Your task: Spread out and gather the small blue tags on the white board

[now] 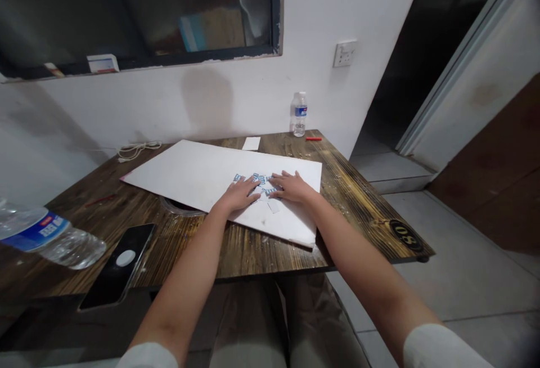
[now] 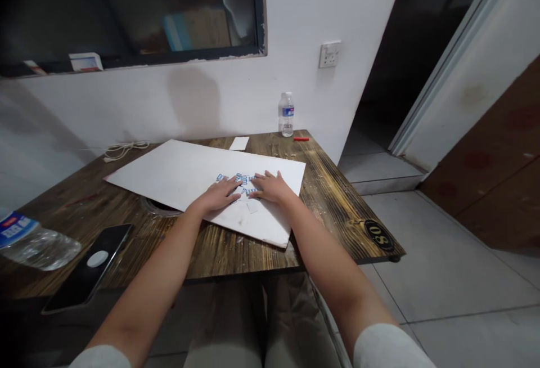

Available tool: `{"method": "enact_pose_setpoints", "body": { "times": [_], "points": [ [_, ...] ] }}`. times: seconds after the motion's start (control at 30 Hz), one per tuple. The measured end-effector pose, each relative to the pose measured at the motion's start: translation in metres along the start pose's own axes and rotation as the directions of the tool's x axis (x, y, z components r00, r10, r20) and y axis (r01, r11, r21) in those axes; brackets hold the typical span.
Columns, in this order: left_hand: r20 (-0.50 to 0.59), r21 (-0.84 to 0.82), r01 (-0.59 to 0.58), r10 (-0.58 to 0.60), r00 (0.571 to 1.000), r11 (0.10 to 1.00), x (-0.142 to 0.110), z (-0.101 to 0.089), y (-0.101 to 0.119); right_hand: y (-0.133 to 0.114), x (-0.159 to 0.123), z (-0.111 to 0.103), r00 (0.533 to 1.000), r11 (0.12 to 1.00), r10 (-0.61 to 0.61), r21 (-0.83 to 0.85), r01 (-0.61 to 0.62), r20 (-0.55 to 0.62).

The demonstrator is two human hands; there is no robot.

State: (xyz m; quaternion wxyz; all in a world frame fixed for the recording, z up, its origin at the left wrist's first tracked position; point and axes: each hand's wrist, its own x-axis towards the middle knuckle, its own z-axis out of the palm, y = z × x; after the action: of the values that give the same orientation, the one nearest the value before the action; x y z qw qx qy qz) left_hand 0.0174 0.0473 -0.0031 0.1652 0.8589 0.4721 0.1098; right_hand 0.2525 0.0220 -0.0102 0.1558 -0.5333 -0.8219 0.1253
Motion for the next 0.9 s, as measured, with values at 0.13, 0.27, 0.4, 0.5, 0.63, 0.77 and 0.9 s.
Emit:
{"method": "enact_pose_setpoints", "body": {
  "times": [0.13,0.27,0.4,0.5,0.63,0.77,0.9],
  "points": [
    [-0.063,0.058,0.103,-0.099,0.993,0.993,-0.002,-0.002,0.005,0.006,0.001,-0.003,0.985,0.993,0.119,0.021,-0.118,-0.121],
    [-0.184,0.014,0.012,-0.009,0.983,1.000,-0.001,-0.008,0.011,0.005,0.005,-0.003,0.982,0.994,-0.027,0.101,0.047,-0.189],
    [-0.142,0.040,-0.070,0.075,0.987,0.997,0.001,-0.007,0.011,0.006,0.005,0.002,0.986,0.995,-0.065,0.063,0.075,-0.152],
    [-0.091,0.056,-0.102,0.107,0.990,0.993,0.001,-0.004,0.010,0.010,0.003,0.007,0.989,0.999,-0.035,-0.009,0.034,-0.144],
    [-0.041,0.059,-0.074,0.076,0.996,0.996,-0.001,0.000,0.011,0.013,0.002,0.013,0.995,0.998,0.036,-0.049,-0.041,-0.089],
    [0.003,0.096,-0.030,0.030,1.000,0.995,-0.004,0.001,0.015,0.012,0.003,0.014,0.994,0.994,0.098,-0.046,-0.100,-0.039],
    [-0.109,0.129,-0.038,0.052,0.993,0.991,-0.006,-0.005,0.019,0.011,0.003,0.010,0.986,0.995,0.094,-0.002,-0.095,-0.135]
  ]
}}
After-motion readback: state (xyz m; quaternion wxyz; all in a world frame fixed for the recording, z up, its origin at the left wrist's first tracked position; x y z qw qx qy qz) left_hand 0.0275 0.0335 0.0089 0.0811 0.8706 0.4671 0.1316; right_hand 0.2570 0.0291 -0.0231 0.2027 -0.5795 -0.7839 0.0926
